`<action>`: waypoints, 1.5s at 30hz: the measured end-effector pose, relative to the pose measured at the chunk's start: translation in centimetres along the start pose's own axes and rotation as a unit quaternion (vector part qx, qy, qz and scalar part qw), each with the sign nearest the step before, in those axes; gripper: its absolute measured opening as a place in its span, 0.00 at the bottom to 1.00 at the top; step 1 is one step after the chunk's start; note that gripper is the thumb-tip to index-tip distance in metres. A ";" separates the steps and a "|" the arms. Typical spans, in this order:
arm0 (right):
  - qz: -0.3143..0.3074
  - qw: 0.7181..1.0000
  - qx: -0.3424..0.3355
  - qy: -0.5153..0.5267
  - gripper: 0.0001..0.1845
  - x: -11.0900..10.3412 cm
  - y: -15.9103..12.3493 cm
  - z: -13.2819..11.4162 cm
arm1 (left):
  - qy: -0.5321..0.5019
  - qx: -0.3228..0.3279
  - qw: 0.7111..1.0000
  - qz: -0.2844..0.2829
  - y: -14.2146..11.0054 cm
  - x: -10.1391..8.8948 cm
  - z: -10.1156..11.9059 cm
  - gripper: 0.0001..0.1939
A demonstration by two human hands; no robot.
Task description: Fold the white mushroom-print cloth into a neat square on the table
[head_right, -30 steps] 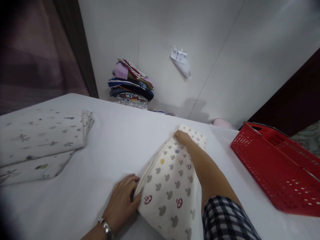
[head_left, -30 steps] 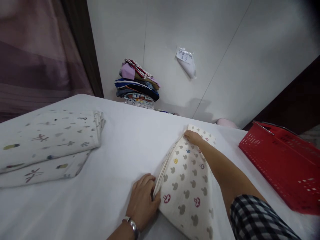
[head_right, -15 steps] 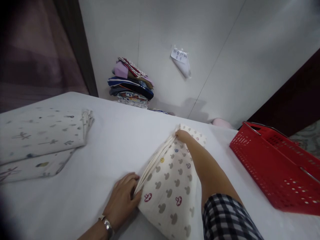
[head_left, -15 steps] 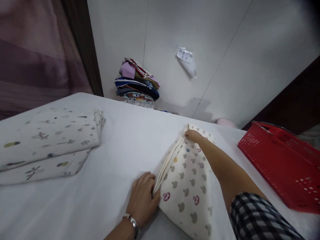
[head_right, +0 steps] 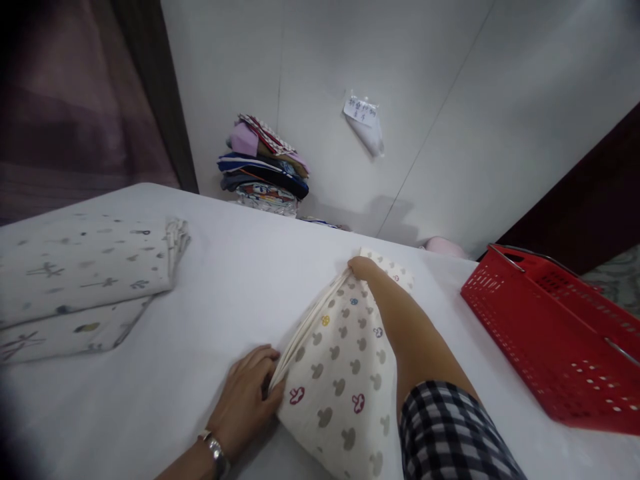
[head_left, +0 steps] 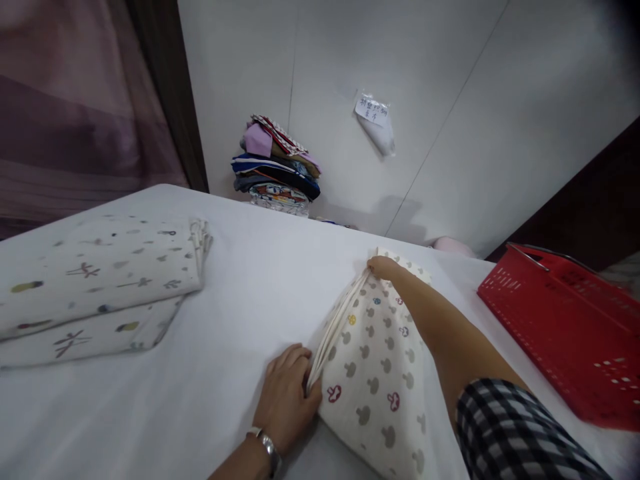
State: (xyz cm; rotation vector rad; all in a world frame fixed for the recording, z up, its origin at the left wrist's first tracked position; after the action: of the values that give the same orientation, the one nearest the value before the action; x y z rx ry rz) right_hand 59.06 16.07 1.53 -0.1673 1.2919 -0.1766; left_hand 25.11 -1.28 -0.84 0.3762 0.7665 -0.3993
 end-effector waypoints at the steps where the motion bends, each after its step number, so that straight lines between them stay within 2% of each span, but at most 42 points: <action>1: 0.000 1.000 0.000 -0.003 0.15 0.0 0.0 -0.1 | 0.000 0.001 1.000 -0.002 0.0 0.0 0.0 0.03; 21: 0.019 1.000 0.008 -0.003 0.10 -0.1 -1.6 0.1 | 0.004 0.008 1.000 0.005 -0.1 0.0 0.1 0.03; 31: 0.034 0.999 0.017 0.018 0.11 0.2 -2.6 0.5 | 0.001 0.007 1.000 0.005 -0.1 0.1 0.0 0.02; 39: -0.008 1.000 0.019 0.004 0.15 0.3 -2.0 1.0 | 0.006 0.011 1.000 0.001 0.0 0.1 0.1 0.03; 45: -0.039 0.998 0.030 -0.040 0.14 -0.3 -0.9 0.1 | 0.009 0.012 1.000 0.001 -0.1 0.2 0.0 0.02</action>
State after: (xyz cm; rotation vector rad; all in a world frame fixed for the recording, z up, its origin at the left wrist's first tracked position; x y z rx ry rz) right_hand 59.06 15.29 2.04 -0.1727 1.2000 -0.2721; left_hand 25.20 -1.38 -1.02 0.4041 0.7792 -0.4040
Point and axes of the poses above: each hand's wrist, its own y-axis towards the middle knuckle, its own x-axis out of the palm, z = x × y, the point moved 5 cm from there along y, towards the middle knuckle
